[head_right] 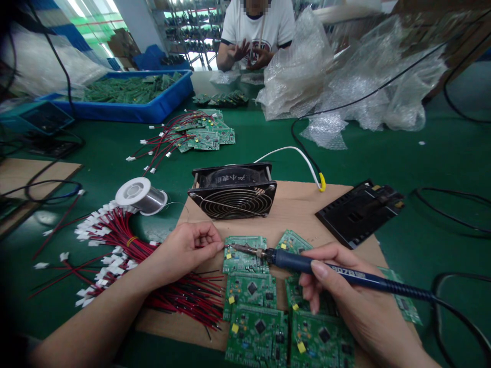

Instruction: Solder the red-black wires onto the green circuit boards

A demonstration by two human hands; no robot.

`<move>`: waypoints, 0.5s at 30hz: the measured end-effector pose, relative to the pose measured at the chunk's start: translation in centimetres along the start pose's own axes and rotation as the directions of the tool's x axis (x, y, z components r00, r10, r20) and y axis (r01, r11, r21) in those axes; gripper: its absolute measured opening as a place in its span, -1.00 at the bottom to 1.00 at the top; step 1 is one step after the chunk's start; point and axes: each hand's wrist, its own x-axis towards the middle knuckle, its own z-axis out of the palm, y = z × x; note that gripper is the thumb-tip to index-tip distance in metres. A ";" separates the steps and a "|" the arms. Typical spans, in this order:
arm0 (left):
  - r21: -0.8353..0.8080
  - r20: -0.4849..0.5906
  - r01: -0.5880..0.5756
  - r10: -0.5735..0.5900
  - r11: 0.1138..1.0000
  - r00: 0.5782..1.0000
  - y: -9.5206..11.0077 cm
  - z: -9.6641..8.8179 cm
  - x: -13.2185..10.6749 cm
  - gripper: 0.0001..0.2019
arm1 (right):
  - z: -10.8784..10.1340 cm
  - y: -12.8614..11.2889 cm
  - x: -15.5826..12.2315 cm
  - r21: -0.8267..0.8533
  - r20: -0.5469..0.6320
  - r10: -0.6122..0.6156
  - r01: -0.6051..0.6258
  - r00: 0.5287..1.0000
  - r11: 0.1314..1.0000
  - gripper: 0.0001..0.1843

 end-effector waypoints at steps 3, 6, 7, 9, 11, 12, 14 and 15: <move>0.005 -0.001 0.001 -0.001 1.000 1.000 0.0 0.0 0.0 -0.78 | 0.2 0.0 0.0 0.010 -0.025 -0.001 0.001 1.000 1.000 -0.72; 0.007 -0.007 0.002 -0.002 1.000 1.000 -0.1 0.1 -0.1 -0.78 | 0.5 0.1 -0.1 0.003 -0.033 -0.013 0.013 0.999 1.000 -0.71; 0.008 -0.010 0.001 -0.001 1.000 1.000 -0.1 0.1 -0.1 -0.78 | 0.5 0.1 -0.1 -0.007 -0.035 -0.008 0.008 0.999 1.000 -0.70; 0.011 -0.011 -0.001 0.002 1.000 1.000 -0.1 0.2 -0.1 -0.79 | 0.6 0.0 -0.1 -0.013 -0.062 0.009 -0.010 0.998 1.000 -0.68; 0.014 -0.013 -0.003 0.004 1.000 1.000 -0.1 0.2 -0.1 -0.79 | 0.5 -0.1 0.0 0.012 -0.079 0.016 -0.015 0.997 1.000 -0.67; 0.016 -0.016 -0.004 0.004 1.000 1.000 -0.1 0.2 -0.1 -0.79 | 0.4 -0.1 0.0 0.029 -0.070 0.017 -0.015 0.997 0.999 -0.67; 0.020 -0.017 -0.007 0.008 1.000 1.000 0.0 0.1 -0.1 -0.80 | 0.1 -0.2 0.1 0.059 -0.040 0.008 -0.006 0.999 0.998 -0.69; 0.021 -0.018 -0.009 0.010 1.000 1.000 0.0 0.1 -0.1 -0.80 | -0.1 -0.3 0.2 0.069 -0.034 0.007 -0.004 0.999 0.998 -0.72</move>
